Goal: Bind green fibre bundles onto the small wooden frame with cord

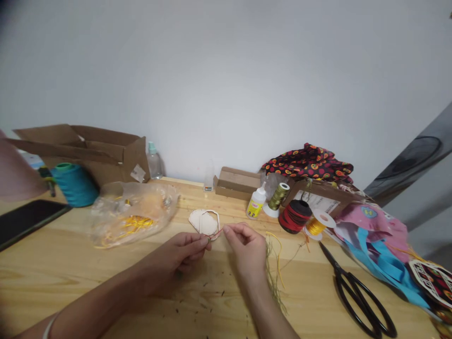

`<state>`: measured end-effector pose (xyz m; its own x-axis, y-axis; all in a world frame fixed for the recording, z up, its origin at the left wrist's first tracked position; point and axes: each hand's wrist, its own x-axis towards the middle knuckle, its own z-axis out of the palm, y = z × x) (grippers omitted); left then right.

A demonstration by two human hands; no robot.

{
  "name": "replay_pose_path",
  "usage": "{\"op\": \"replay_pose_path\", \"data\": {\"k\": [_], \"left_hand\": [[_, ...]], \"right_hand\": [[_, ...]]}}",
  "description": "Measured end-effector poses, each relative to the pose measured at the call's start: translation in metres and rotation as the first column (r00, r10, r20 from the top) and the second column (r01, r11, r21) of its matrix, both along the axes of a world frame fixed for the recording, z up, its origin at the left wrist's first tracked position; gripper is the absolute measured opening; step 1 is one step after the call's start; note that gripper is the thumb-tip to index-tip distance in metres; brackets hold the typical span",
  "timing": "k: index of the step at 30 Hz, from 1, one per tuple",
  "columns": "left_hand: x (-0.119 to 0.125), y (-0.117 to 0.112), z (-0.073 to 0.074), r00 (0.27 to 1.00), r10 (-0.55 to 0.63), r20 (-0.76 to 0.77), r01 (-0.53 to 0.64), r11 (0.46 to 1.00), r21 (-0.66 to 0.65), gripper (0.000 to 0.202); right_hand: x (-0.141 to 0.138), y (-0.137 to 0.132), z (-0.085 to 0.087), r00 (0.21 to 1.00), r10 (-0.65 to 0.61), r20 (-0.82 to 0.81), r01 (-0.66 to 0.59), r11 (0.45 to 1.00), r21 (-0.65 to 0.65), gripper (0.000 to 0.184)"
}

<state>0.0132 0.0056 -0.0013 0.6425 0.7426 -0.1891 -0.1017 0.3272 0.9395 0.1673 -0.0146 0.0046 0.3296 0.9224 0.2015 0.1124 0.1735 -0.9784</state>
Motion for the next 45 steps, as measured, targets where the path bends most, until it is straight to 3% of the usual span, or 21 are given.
{"op": "replay_pose_path", "data": {"k": [2,4,7,11,15,22,25,28,33,36,41,45], "left_hand": [[0.002,0.000,-0.001,0.999,0.032,-0.004,-0.032,0.999,0.039,0.024],[0.004,0.000,-0.002,0.997,0.072,0.014,-0.072,0.994,0.080,0.027],[0.006,-0.001,-0.002,0.991,0.103,0.082,-0.110,0.991,0.075,0.027],[0.006,-0.002,0.000,0.981,0.093,0.172,-0.090,0.996,-0.028,0.022],[0.005,-0.004,0.001,0.970,0.070,0.233,-0.049,0.994,-0.094,0.023],[0.006,-0.004,0.000,0.961,0.088,0.261,-0.062,0.993,-0.103,0.023],[0.006,-0.004,0.001,0.959,0.132,0.249,-0.113,0.990,-0.090,0.025],[0.005,-0.003,0.002,0.959,0.168,0.227,-0.155,0.985,-0.077,0.026],[0.006,-0.003,0.003,0.971,0.159,0.176,-0.168,0.985,0.036,0.026],[0.007,-0.003,0.003,0.987,0.136,0.088,-0.148,0.977,0.151,0.028],[0.008,-0.003,0.005,0.993,0.115,-0.008,-0.110,0.967,0.231,0.027],[0.007,-0.003,0.007,0.996,0.083,-0.013,-0.078,0.971,0.226,0.026]], "right_hand": [[-0.001,-0.004,-0.001,0.966,-0.018,0.259,-0.026,0.986,0.166,0.008],[-0.002,-0.007,-0.002,0.878,-0.045,0.477,-0.124,0.940,0.317,0.008],[-0.004,-0.010,-0.004,0.757,-0.072,0.650,-0.262,0.877,0.402,0.012],[-0.004,-0.009,-0.006,0.656,-0.135,0.743,-0.275,0.874,0.401,0.013],[-0.002,-0.009,-0.007,0.617,-0.194,0.763,-0.248,0.872,0.422,0.013],[-0.005,-0.012,-0.004,0.476,-0.289,0.831,-0.231,0.870,0.435,0.014],[-0.009,-0.013,-0.004,0.431,-0.272,0.861,-0.240,0.885,0.400,0.016],[-0.010,-0.014,-0.006,0.488,-0.178,0.855,-0.258,0.906,0.336,0.022],[-0.007,-0.011,-0.003,0.776,-0.031,0.631,-0.178,0.948,0.265,0.016],[-0.005,-0.007,0.000,0.889,0.024,0.457,-0.098,0.985,0.139,0.017],[-0.005,-0.001,-0.008,0.964,0.133,0.232,-0.128,0.991,-0.039,0.022],[-0.006,0.000,-0.018,0.973,0.228,0.023,-0.225,0.970,-0.094,0.020]]}}
